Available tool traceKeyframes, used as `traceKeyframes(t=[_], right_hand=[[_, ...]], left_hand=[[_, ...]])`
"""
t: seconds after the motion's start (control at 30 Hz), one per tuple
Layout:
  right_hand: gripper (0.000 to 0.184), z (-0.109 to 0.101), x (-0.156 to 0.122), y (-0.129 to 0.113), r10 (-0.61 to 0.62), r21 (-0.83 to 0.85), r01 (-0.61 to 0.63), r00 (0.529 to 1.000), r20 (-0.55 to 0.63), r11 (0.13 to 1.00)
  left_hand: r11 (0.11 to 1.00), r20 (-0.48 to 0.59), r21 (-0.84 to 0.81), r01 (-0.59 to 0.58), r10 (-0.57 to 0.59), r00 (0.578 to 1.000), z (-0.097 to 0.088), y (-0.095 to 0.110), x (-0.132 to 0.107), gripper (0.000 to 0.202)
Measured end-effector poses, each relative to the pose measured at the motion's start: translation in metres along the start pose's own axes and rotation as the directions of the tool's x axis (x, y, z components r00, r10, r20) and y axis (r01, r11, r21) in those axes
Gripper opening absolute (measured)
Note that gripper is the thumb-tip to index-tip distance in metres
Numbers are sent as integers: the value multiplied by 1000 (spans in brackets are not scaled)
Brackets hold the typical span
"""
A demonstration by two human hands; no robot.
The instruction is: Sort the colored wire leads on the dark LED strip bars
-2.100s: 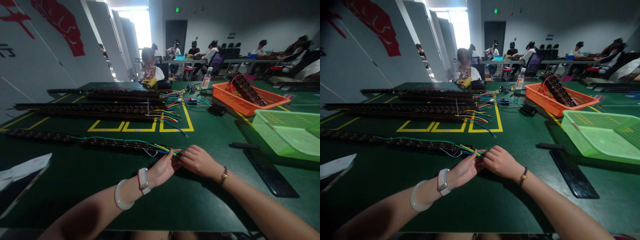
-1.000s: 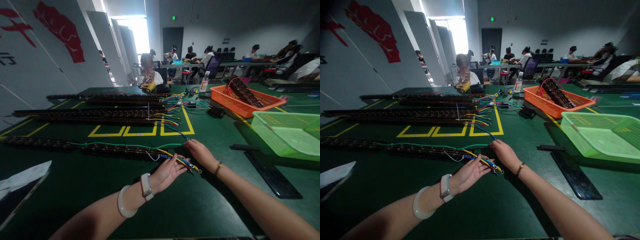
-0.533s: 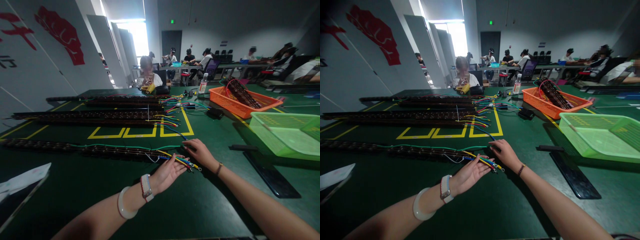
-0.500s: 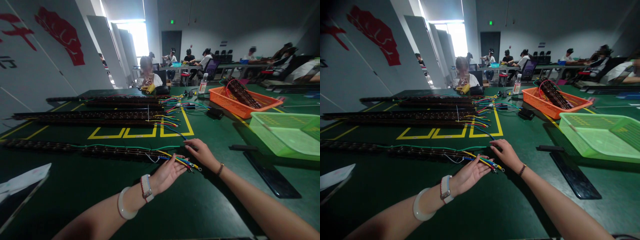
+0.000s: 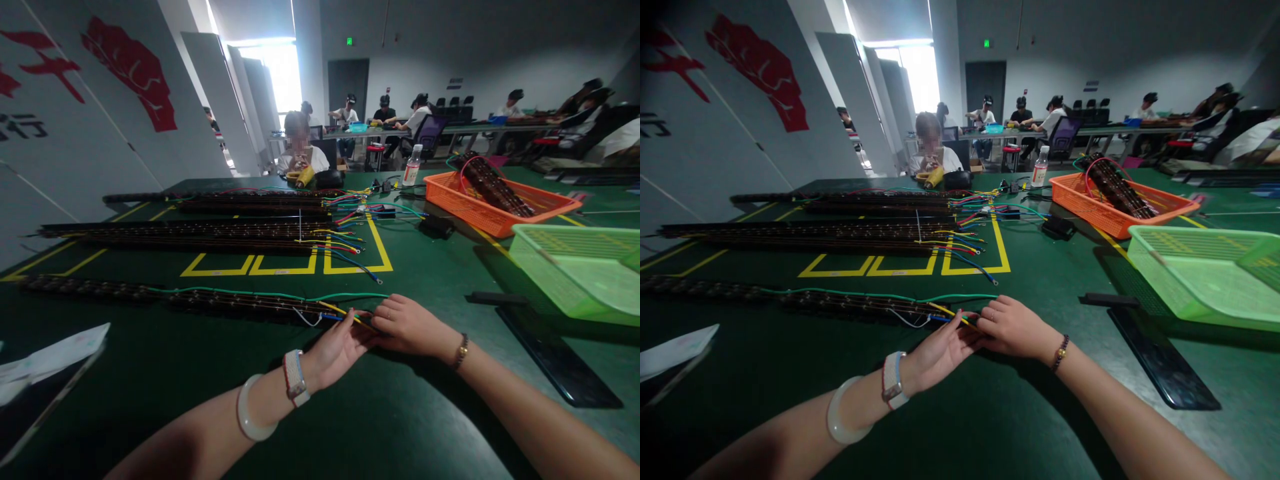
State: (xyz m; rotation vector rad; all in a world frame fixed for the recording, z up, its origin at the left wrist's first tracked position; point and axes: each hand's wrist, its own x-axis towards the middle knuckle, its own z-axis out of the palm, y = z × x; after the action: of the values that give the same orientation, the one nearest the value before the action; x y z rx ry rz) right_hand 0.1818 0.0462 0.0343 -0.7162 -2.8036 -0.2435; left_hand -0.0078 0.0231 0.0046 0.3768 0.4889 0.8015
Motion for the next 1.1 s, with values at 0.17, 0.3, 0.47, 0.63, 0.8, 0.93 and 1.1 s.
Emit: traceKeyframes(t=[0.17,0.3,0.47,0.63,0.8,0.93,1.1], right_hand=[[12,4,1,-2,61,2,-62,998,22,998],[12,9,-3,-2,108,33,-106,992,-61,994],[20,6,-6,2,218,25,-217,967,-129,976],[21,11,-7,10,423,114,-411,900,-110,904],[18,22,-5,13,569,223,-552,823,-11,803],[15,24,-3,13,623,321,-601,781,42,732],[23,17,0,13,666,523,-631,730,150,573]], left_hand=[[1000,-37,19,-10,11,999,2,0,-1,28],[999,-16,34,-23,24,1000,7,1,-3,32],[997,-15,71,-20,22,1000,7,1,-4,35],[994,-8,110,-23,24,1000,0,-1,0,33],[994,-32,104,-19,22,999,-1,-1,1,31],[994,-42,105,-5,10,999,3,1,0,32],[993,-34,115,5,-1,999,3,1,0,33]])
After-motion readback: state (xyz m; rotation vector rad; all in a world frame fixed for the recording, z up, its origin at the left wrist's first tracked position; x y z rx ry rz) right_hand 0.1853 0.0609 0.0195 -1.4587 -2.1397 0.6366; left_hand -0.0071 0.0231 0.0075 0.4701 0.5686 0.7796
